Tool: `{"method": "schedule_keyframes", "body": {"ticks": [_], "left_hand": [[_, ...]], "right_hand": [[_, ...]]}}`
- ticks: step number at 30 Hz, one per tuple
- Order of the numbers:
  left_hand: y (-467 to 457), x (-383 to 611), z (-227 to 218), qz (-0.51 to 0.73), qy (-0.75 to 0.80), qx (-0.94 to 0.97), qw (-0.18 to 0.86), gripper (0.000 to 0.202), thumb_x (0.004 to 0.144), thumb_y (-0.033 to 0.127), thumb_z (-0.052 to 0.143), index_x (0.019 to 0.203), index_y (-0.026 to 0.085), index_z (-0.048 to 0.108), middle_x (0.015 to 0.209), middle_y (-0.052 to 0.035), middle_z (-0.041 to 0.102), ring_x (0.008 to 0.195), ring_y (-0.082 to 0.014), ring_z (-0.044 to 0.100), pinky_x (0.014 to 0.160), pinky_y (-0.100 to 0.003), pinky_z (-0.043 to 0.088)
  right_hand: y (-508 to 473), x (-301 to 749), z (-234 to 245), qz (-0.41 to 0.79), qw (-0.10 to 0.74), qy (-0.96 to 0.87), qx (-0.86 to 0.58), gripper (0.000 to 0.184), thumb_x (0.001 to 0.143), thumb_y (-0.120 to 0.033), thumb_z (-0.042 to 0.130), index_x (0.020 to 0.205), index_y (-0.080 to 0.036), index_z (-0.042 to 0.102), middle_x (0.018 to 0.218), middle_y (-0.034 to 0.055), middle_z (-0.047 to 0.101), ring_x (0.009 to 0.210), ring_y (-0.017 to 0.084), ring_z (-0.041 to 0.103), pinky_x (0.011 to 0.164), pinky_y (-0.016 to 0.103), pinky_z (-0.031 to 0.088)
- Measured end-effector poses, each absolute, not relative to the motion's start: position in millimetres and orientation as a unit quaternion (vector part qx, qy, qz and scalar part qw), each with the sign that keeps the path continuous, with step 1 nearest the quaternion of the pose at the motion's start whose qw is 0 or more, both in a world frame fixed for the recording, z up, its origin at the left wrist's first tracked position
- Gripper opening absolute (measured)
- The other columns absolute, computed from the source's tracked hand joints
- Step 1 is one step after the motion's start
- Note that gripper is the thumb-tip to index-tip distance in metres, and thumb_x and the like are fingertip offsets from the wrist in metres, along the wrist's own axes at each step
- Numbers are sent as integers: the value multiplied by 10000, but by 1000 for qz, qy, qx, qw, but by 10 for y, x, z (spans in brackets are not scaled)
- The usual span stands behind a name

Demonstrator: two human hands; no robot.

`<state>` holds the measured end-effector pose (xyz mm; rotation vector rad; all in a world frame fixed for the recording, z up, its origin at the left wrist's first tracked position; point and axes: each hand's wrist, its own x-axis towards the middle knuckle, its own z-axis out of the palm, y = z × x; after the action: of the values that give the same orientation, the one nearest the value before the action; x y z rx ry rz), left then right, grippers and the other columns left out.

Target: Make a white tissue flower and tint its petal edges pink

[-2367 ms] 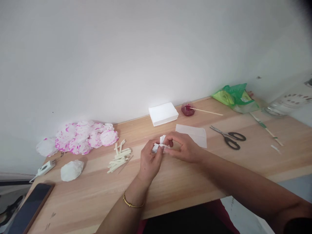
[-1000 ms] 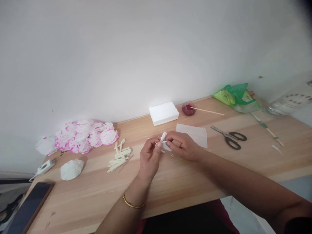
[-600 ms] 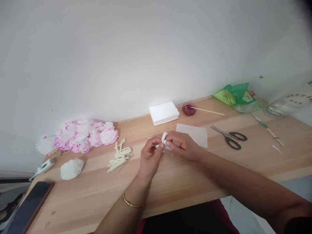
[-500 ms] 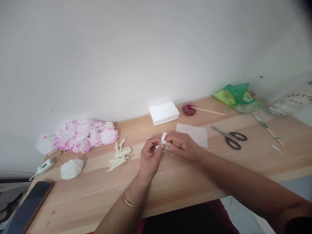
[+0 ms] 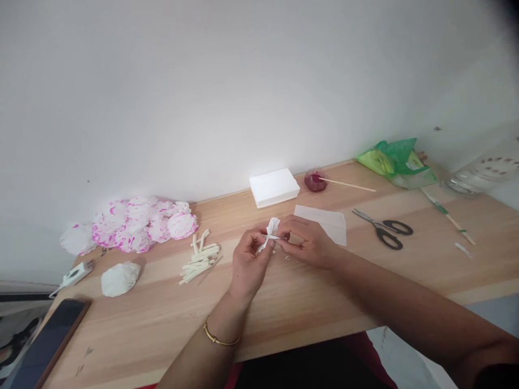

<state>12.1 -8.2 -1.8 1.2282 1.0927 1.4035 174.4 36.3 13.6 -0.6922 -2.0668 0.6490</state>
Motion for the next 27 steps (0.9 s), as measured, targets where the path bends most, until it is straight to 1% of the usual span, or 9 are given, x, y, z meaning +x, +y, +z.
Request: {"method": "schedule_keyframes", "body": {"ticks": [2,5,12,16,21,27], "left_hand": [[-81,121,-7,576,438,506,471,116,771,216,661,778,170,555,1056,-83,635,1024,-188,592,927,-349,438],[-81,119,14,583,431,508,465,88,780,209,654,834,174,594,1063,-84,635,1023,-192,594,924,-352,445],[-90,114,33,579,435,527,445,40,788,191,647,809,177,616,1061,-82,623,1042,-199,579,924,-347,441],[-87,119,31,580,434,526,447,65,783,195,654,833,177,618,1053,-91,620,1047,-208,576,932,-364,439],[-85,119,46,572,436,538,439,50,793,201,639,832,173,626,1027,-88,614,1035,-203,574,938,-363,432],[-99,132,55,573,433,526,455,72,804,205,619,793,182,552,1002,-65,628,992,-179,580,912,-332,424]], "right_hand": [[363,1743,139,267,420,-822,-277,49,844,-186,551,800,-205,540,743,13,558,693,136,534,642,266,451],[364,1743,134,280,424,-815,-279,43,834,-168,553,823,-208,543,767,14,562,700,134,544,655,265,457],[363,1739,127,284,424,-812,-281,79,808,-135,560,814,-211,538,755,6,560,685,131,537,655,261,449],[360,1737,130,295,420,-811,-281,81,811,-131,554,811,-208,528,761,8,556,687,127,528,658,259,445],[352,1731,147,301,412,-813,-281,110,790,-109,554,820,-210,522,775,9,567,689,128,524,662,262,444],[346,1733,149,295,414,-813,-284,69,805,-151,549,800,-212,518,754,8,568,703,141,543,668,269,446]]}}
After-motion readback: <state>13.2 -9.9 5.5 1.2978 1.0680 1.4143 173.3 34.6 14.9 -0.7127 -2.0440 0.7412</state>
